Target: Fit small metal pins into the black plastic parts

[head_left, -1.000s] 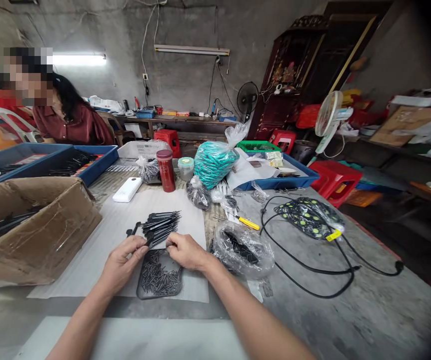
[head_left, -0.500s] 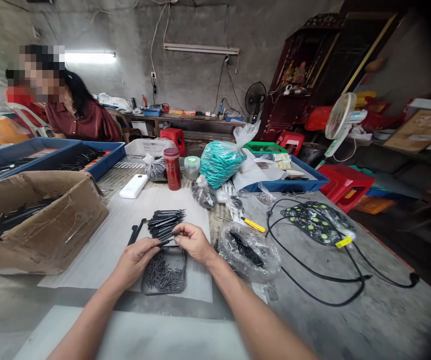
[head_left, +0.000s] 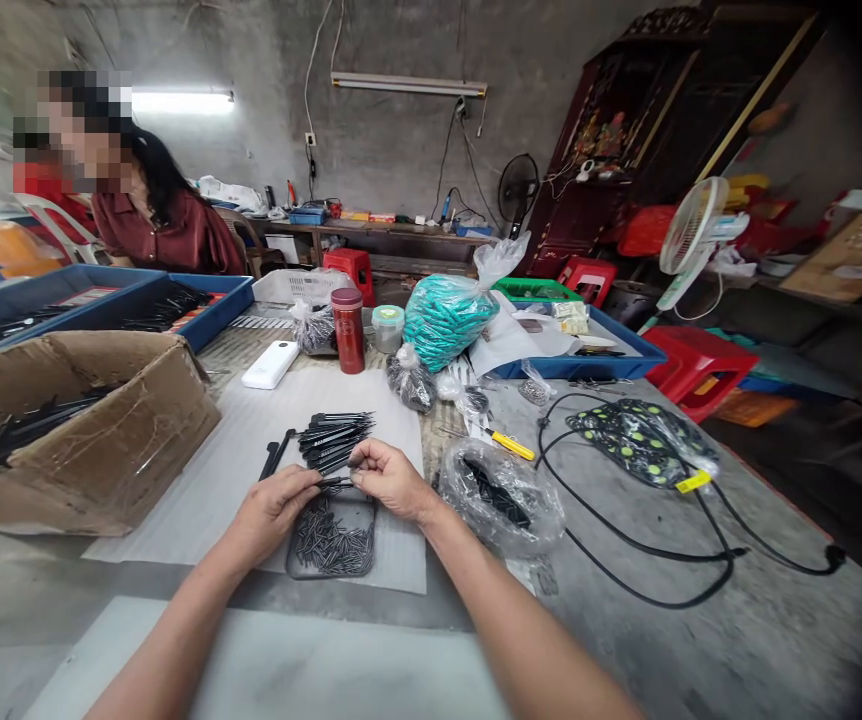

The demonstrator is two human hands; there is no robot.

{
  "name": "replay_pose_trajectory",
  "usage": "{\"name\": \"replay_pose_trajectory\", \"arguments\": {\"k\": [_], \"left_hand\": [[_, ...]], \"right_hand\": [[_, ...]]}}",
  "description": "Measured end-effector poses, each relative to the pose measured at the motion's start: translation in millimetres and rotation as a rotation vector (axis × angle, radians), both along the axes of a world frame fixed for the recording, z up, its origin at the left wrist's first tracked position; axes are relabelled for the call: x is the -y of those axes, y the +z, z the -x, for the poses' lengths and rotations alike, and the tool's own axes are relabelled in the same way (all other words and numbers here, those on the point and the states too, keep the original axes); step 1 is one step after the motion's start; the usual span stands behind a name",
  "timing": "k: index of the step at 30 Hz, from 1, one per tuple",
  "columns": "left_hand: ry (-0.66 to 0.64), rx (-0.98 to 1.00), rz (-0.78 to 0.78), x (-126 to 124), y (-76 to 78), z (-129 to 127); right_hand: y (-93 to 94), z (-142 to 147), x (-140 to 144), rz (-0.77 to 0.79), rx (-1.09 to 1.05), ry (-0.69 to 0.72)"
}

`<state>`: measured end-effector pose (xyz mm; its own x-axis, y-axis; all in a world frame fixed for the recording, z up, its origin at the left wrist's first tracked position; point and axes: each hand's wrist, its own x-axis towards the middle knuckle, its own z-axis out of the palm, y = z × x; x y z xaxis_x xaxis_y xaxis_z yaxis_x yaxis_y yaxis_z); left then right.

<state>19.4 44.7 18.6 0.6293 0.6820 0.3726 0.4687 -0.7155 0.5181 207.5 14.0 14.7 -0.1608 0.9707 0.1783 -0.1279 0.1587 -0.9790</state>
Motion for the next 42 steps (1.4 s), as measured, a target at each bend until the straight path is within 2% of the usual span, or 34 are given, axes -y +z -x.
{"name": "replay_pose_trajectory", "arguments": {"k": [8,13,16,21,25,27,31,35,39,42], "left_hand": [[-0.058,-0.067,-0.096,0,6.7,5],[-0.065,-0.069,-0.042,1,4.8,1],[-0.005,-0.039,-0.011,1,2.1,-1],[0.155,-0.041,-0.005,-5,1.8,-2],[0.257,-0.138,-0.067,-15,4.3,-11],[0.265,-0.236,-0.101,-21,5.0,-19],[0.244,-0.453,-0.178,-28,5.4,-38],[0.314,-0.551,-0.195,-29,4.2,-51],[0.343,-0.498,-0.175,-29,4.1,-47],[0.416,-0.392,-0.106,-33,9.9,-29]], "right_hand": [[-0.2,-5,4,-0.007,0.151,0.077],[-2.2,-2,4,0.000,0.122,0.073],[-4.9,-1,0,0.049,0.015,0.008],[-13.2,-1,-9,0.105,-0.120,-0.210],[-18.0,0,-13,0.169,-0.137,-0.387],[-19.5,0,-14,0.182,-0.140,-0.437],[-24.9,0,-14,0.160,-0.094,-0.483],[-30.5,-1,-14,0.110,-0.016,-0.485],[-30.5,-1,-12,0.072,0.037,-0.483],[-28.6,-1,-11,0.049,0.061,-0.498]]}}
